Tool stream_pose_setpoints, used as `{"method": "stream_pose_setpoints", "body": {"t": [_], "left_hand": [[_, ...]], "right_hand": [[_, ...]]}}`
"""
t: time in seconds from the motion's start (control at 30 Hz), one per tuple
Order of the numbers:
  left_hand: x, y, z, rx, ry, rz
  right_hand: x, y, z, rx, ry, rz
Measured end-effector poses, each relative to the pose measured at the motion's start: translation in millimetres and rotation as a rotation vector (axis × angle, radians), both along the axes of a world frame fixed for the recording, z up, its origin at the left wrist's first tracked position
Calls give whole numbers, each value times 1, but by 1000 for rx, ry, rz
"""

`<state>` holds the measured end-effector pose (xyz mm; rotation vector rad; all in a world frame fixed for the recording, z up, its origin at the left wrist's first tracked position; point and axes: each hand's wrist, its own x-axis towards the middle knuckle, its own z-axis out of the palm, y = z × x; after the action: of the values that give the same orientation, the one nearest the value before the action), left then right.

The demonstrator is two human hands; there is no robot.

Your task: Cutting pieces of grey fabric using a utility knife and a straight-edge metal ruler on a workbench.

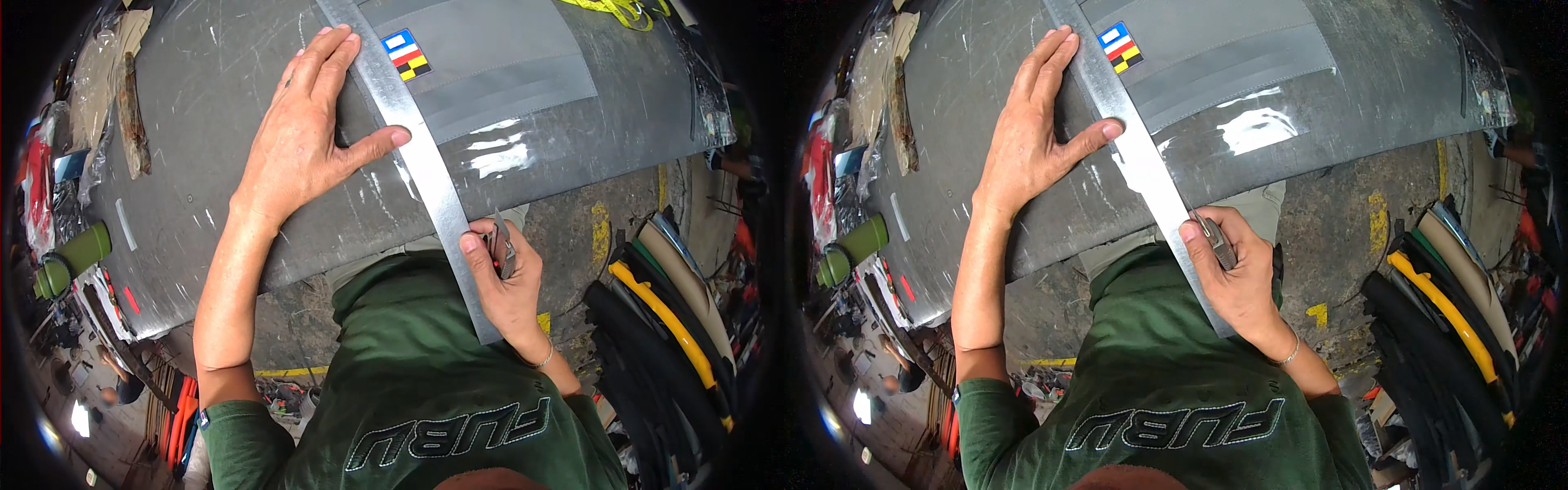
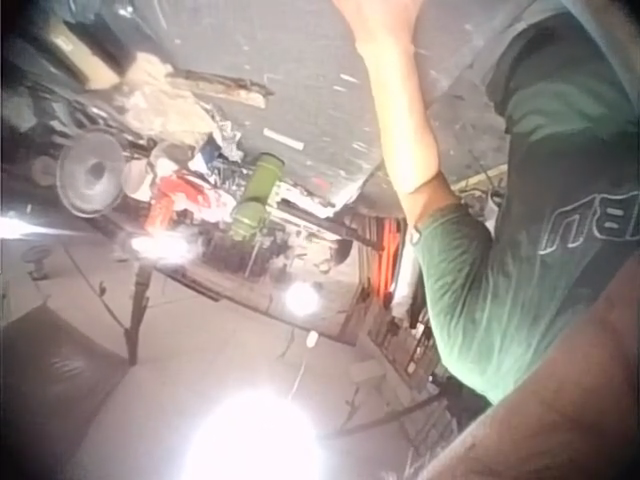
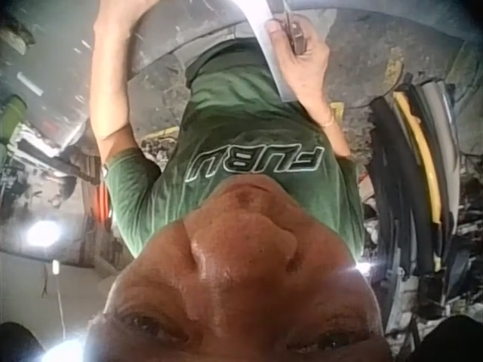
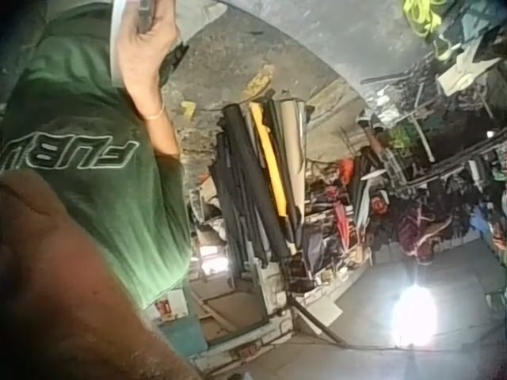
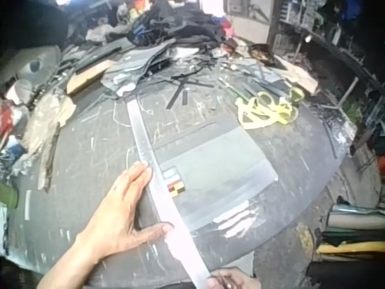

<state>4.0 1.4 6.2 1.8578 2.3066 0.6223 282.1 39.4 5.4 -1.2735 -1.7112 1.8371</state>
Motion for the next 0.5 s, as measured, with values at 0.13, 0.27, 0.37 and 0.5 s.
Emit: {"method": "stream_pose_setpoints", "body": {"t": [0.13,0.27,0.37,0.5], "left_hand": [[-5,0,6,-20,0,-12],[-5,3,17,-91,-75,37],[-12,1,7,-16,-5,-23],[-10,2,4,20,23,-39]], "right_hand": [[-1,-1,-2,20,-10,-2],[2,-2,-6,28,-10,-14],[0,-1,-5,41,-29,-5],[2,-1,-5,40,-16,-14]]}}
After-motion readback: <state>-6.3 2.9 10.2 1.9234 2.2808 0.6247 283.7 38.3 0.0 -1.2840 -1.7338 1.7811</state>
